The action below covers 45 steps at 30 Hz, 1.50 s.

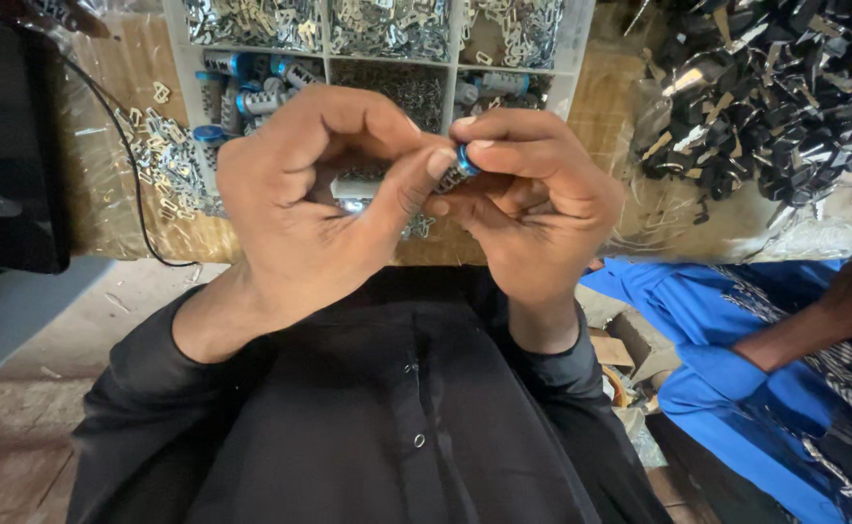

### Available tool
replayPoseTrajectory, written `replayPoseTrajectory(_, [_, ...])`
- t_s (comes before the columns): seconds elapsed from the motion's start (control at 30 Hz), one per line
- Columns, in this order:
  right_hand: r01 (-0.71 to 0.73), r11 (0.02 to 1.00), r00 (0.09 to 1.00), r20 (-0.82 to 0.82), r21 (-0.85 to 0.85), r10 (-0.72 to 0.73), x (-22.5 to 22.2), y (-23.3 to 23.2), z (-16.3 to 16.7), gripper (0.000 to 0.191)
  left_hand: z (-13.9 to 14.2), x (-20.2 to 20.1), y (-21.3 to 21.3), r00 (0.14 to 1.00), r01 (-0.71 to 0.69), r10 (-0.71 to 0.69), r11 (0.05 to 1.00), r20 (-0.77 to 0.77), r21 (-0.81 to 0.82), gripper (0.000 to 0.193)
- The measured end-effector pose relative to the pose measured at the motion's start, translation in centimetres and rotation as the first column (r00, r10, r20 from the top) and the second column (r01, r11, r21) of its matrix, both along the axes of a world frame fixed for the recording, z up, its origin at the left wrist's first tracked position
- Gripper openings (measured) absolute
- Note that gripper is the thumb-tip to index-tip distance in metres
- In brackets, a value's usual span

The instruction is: The person picks small lock pins and springs from a compartment box and inserts them one at a time into a lock cylinder plug held in the other hand, occasionally using a small metal tool, and sets finished plugs among the pile of lock parts on the bench.

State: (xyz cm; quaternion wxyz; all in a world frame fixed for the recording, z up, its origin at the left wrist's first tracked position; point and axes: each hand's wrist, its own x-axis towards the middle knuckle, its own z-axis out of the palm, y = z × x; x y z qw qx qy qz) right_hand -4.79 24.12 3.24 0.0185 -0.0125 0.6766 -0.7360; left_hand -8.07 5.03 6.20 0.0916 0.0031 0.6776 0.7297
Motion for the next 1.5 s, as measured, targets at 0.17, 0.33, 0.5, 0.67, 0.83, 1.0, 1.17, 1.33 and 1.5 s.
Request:
replayPoseTrajectory(0.17, [0.010, 1.000, 1.000, 0.013, 0.022, -0.010, 0.0, -0.4, 0.0, 0.033, -0.5, 0.1, -0.4, 0.986, -0.020, -0.005, 0.988, -0.165, -0.153, 0.019])
replayPoseTrajectory(0.33, [0.022, 0.991, 1.000, -0.018, 0.133, -0.020, 0.0, -0.6, 0.4, 0.039, -0.5, -0.3, 0.0, 0.865, -0.130, -0.099, 0.904, -0.493, -0.408, 0.021])
replayPoseTrajectory(0.5, [-0.005, 0.999, 1.000, 0.006, 0.041, 0.005, -0.2, -0.2, 0.1, 0.038, 0.3, -2.1, -0.7, 0.987, 0.090, -0.106, 0.987, 0.119, 0.130, 0.024])
replayPoseTrajectory(0.67, [0.061, 0.991, 0.997, 0.055, -0.120, -0.054, -0.5, 0.1, -0.5, 0.041, -0.2, -3.4, -1.5, 0.751, -0.095, -0.487, 0.588, -0.446, -0.803, 0.027])
replayPoseTrajectory(0.83, [0.065, 0.994, 0.995, 0.077, -0.091, -0.058, -0.5, 0.4, 0.0, 0.039, -0.4, -2.7, -1.4, 0.794, -0.070, -0.393, 0.699, -0.464, -0.712, 0.022])
replayPoseTrajectory(1.0, [0.035, 0.998, 0.999, 0.008, 0.045, -0.035, -0.5, 0.3, -0.1, 0.039, 0.2, -1.6, -1.1, 0.956, 0.093, -0.161, 0.960, -0.246, -0.265, 0.015])
replayPoseTrajectory(1.17, [0.031, 0.999, 0.999, -0.017, -0.020, -0.032, -0.5, 0.2, -0.8, 0.035, 0.1, -1.1, -0.5, 0.985, 0.074, -0.095, 0.987, -0.143, -0.143, 0.013])
replayPoseTrajectory(1.33, [0.040, 0.999, 0.999, -0.010, -0.027, -0.040, -0.2, 0.2, -0.7, 0.032, 0.0, -0.8, -0.4, 0.983, 0.049, -0.084, 0.977, -0.162, -0.208, 0.014])
replayPoseTrajectory(1.5, [0.103, 0.994, 0.995, -0.010, 0.048, -0.102, 0.1, -0.4, -0.6, 0.029, -0.2, -0.4, -0.2, 0.973, 0.016, -0.079, 0.960, -0.217, -0.280, 0.015])
